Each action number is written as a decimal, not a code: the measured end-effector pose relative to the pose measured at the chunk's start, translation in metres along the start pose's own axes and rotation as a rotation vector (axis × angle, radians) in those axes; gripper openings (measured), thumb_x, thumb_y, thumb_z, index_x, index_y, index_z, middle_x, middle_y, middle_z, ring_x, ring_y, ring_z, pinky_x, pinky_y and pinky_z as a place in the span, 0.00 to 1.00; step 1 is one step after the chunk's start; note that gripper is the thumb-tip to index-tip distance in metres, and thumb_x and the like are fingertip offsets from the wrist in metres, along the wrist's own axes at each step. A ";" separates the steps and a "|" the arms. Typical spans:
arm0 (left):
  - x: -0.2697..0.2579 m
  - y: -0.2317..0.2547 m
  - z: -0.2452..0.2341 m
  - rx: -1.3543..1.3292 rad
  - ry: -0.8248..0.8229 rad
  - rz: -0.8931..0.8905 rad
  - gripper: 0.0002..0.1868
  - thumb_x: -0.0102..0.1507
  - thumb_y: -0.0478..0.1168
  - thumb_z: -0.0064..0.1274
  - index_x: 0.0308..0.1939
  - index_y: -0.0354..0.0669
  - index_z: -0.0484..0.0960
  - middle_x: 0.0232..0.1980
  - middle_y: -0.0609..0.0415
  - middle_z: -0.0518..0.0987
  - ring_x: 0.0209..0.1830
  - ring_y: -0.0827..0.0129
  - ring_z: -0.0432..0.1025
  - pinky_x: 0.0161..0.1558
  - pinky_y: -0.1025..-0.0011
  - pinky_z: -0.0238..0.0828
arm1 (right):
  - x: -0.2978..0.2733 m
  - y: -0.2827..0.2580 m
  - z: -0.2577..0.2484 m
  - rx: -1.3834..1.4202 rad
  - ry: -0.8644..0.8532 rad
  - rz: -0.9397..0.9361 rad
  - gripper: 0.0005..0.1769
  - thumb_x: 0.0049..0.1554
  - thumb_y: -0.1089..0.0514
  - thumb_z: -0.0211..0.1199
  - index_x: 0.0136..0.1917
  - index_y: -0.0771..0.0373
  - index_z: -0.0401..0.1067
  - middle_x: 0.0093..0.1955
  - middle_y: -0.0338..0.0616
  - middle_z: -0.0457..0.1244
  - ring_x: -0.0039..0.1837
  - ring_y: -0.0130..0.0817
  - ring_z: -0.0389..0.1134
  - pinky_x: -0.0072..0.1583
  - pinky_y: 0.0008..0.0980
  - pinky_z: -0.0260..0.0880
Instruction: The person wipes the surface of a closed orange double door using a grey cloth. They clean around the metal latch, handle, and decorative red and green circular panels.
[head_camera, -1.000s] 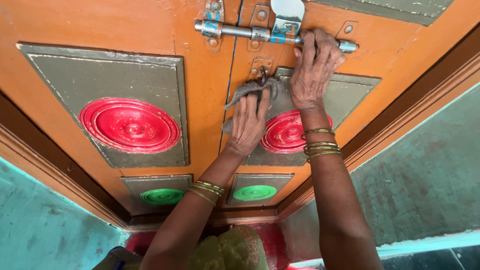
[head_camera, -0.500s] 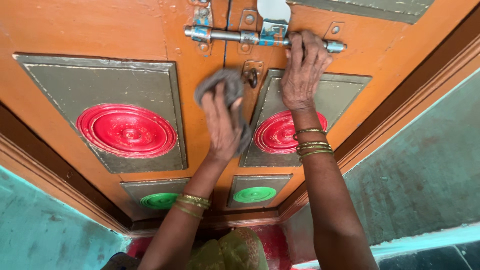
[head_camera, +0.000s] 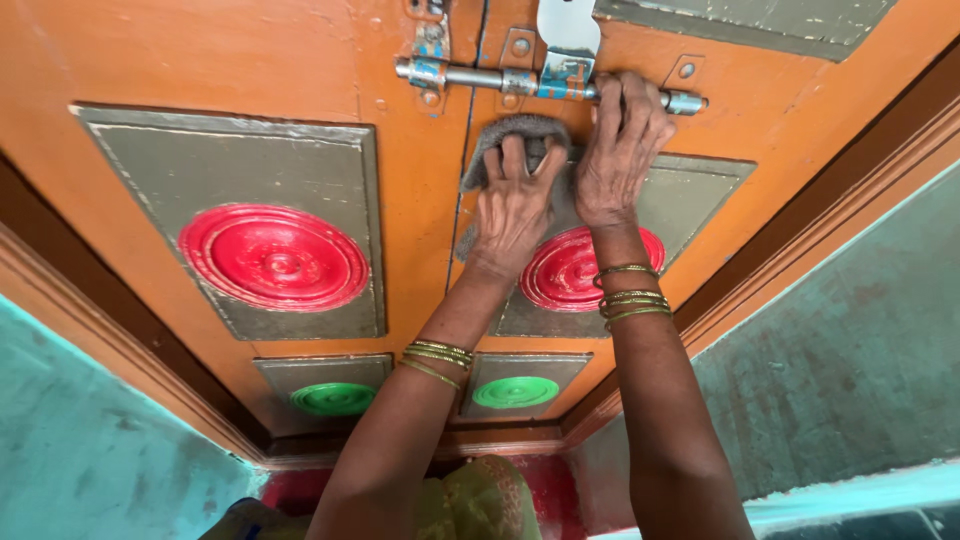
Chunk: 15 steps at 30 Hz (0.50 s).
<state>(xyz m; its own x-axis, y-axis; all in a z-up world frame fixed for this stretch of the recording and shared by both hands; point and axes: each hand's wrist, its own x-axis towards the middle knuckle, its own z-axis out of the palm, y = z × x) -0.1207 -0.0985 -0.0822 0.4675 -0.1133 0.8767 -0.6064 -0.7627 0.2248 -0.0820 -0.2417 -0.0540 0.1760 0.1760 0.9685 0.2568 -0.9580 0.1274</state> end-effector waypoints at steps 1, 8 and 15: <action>0.002 -0.001 0.001 0.009 0.019 0.002 0.32 0.53 0.27 0.60 0.61 0.49 0.70 0.49 0.40 0.65 0.47 0.44 0.70 0.28 0.58 0.76 | 0.002 0.000 0.000 0.006 0.010 -0.003 0.22 0.70 0.66 0.56 0.76 0.60 0.61 0.75 0.47 0.53 0.77 0.48 0.53 0.72 0.49 0.52; 0.003 0.011 -0.013 0.103 0.044 -0.047 0.29 0.57 0.25 0.59 0.60 0.49 0.70 0.46 0.42 0.66 0.44 0.45 0.71 0.28 0.58 0.76 | 0.003 -0.002 -0.007 0.021 0.006 -0.007 0.30 0.61 0.71 0.57 0.75 0.62 0.60 0.76 0.49 0.52 0.77 0.48 0.53 0.72 0.51 0.52; -0.044 0.022 -0.046 -0.118 0.026 -0.087 0.31 0.54 0.24 0.56 0.60 0.48 0.71 0.52 0.39 0.68 0.51 0.42 0.70 0.37 0.55 0.78 | 0.004 -0.003 -0.007 0.025 -0.003 -0.019 0.35 0.58 0.75 0.56 0.77 0.60 0.58 0.76 0.48 0.51 0.77 0.49 0.52 0.73 0.51 0.51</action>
<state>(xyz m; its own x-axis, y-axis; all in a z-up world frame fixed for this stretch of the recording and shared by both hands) -0.1840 -0.0808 -0.0961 0.5058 -0.0325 0.8620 -0.6362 -0.6890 0.3473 -0.0884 -0.2394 -0.0489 0.1737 0.1948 0.9654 0.2840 -0.9485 0.1403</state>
